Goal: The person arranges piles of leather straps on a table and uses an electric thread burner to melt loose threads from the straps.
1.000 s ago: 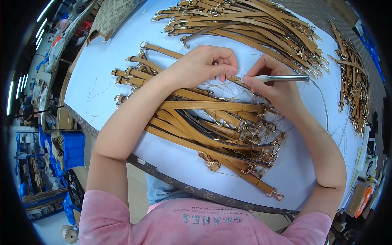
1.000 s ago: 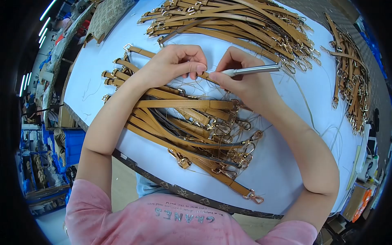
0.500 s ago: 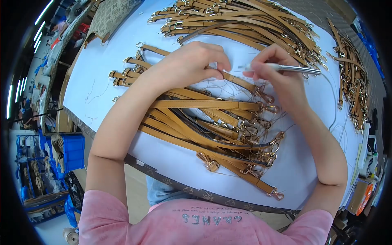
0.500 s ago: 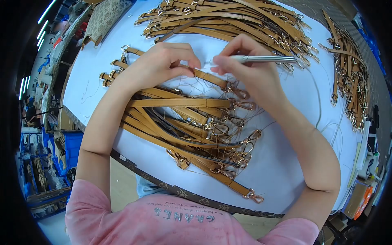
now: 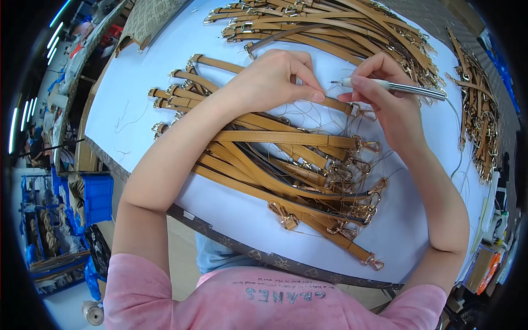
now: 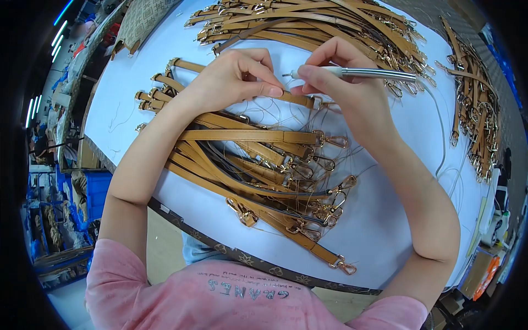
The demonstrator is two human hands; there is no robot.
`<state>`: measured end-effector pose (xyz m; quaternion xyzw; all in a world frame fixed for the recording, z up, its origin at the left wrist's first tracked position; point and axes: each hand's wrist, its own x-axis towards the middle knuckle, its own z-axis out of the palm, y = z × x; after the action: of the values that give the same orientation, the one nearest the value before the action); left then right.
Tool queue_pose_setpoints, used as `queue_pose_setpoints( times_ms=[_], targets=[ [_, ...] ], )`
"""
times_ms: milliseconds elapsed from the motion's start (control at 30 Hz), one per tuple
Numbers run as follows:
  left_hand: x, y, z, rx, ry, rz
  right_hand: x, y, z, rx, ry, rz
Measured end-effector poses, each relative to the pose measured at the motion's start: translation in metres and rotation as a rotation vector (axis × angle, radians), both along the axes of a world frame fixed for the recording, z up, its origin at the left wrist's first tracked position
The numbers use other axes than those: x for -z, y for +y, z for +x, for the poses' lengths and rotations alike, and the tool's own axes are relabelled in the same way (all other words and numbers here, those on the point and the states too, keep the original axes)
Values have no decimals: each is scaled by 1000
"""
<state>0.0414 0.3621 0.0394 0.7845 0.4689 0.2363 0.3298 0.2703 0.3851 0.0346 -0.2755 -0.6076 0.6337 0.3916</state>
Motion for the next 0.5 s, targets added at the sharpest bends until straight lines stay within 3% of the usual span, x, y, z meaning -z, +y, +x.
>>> queue_pose_setpoints(
  times_ms=[200,333,433,500],
  targets=[
    [-1,0,0,-98,-57,-70,1,-1,-4,13,-58,-9],
    [1,4,-4,15,38,96,2,-1,-5,15,-31,3],
    [2,7,-7,-62,-88,-180,3,-1,-7,16,-44,-8],
    [2,10,-12,-34,-137,-235,5,-2,-9,15,-98,-25]
  ],
)
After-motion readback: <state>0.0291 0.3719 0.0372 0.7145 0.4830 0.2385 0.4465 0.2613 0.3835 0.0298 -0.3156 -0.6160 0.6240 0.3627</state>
